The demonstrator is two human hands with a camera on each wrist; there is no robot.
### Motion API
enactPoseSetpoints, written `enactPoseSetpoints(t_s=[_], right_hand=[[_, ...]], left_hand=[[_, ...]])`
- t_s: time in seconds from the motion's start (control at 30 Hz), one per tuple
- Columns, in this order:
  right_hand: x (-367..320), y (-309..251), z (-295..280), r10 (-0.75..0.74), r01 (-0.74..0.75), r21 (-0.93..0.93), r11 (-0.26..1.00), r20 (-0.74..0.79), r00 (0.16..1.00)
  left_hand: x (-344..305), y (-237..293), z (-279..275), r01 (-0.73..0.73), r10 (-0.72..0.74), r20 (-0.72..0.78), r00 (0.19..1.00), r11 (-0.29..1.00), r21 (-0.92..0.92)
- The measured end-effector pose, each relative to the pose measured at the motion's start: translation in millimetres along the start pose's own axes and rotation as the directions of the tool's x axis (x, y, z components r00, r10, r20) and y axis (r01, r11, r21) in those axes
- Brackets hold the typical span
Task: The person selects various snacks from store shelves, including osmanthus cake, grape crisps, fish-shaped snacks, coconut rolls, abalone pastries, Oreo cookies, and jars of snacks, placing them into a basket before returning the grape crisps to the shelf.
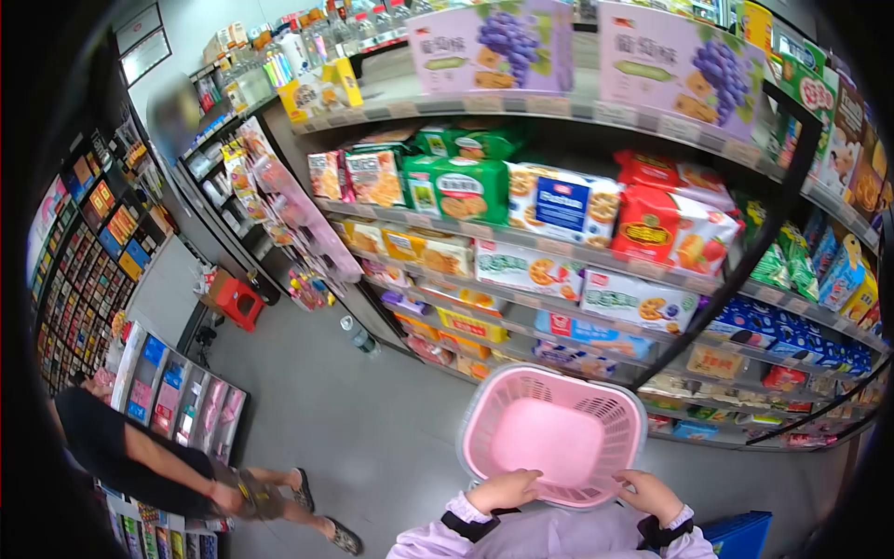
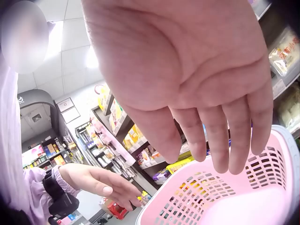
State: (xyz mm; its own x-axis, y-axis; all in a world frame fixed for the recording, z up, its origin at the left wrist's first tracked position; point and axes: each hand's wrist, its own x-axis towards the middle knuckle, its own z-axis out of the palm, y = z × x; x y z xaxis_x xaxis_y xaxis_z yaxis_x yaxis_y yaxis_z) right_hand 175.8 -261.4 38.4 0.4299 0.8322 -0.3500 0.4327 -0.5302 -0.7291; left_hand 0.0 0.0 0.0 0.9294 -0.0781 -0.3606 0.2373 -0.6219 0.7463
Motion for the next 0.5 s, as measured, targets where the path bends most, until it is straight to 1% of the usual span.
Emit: enactPoseSetpoints(t_s=[0.03, 0.07, 0.1, 0.17, 0.2, 0.23, 0.3, 0.33, 0.37, 0.4, 0.43, 0.47, 0.5], right_hand=[[-2, -2, 5, 0.054, -0.054, -0.005, 0.999, 0.012, 0.998], [0, -6, 11, 0.106, -0.106, -0.009, 0.994, 0.013, 0.994], [33, -53, 33, 0.090, -0.090, -0.039, 0.995, -0.021, 0.996], [49, -82, 65, 0.035, -0.035, -0.002, 0.999, -0.015, 0.999], [58, -97, 79, 0.004, -0.004, 0.006, 1.000, -0.009, 1.000], [68, -109, 87, -0.041, 0.039, 0.055, 0.998, 0.021, 0.999], [71, -138, 94, -0.034, 0.033, 0.173, 0.984, 0.001, 0.999], [70, -142, 98, -0.054, 0.058, 0.146, 0.988, -0.030, 0.998], [75, -144, 106, -0.085, 0.093, 0.116, 0.989, -0.077, 0.993], [73, -143, 111, -0.106, 0.115, 0.083, 0.990, -0.110, 0.988], [73, -145, 113, -0.088, 0.100, 0.092, 0.991, -0.124, 0.988], [71, -147, 114, -0.070, 0.084, 0.099, 0.992, -0.133, 0.989], [70, -147, 112, -0.054, 0.069, 0.103, 0.992, -0.139, 0.989]], left_hand=[[1, -7, 6, -0.021, 0.021, -0.002, 1.000, 1.000, 0.002], [3, -13, 10, -0.078, 0.078, -0.007, 0.997, 0.997, -0.007], [-13, -50, -25, -0.123, 0.123, -0.004, 0.992, 0.992, 0.002], [-41, -58, -57, -0.119, 0.119, 0.064, 0.991, 0.993, 0.005], [-48, -71, -65, -0.108, 0.110, 0.093, 0.990, 0.994, -0.027], [-53, -85, -70, -0.125, 0.125, 0.083, 0.989, 0.992, -0.014], [-58, -104, -77, -0.161, 0.159, 0.073, 0.985, 0.987, 0.014], [-60, -99, -90, -0.124, 0.118, 0.141, 0.983, 0.992, 0.030], [-59, -110, -99, -0.139, 0.131, 0.121, 0.984, 0.988, 0.062], [-52, -122, -87, -0.150, 0.142, 0.103, 0.984, 0.986, 0.076], [-49, -124, -84, -0.161, 0.154, 0.083, 0.985, 0.983, 0.087], [-46, -129, -83, -0.181, 0.172, 0.096, 0.980, 0.980, 0.087], [-49, -119, -92, -0.179, 0.169, 0.107, 0.980, 0.980, 0.087]])
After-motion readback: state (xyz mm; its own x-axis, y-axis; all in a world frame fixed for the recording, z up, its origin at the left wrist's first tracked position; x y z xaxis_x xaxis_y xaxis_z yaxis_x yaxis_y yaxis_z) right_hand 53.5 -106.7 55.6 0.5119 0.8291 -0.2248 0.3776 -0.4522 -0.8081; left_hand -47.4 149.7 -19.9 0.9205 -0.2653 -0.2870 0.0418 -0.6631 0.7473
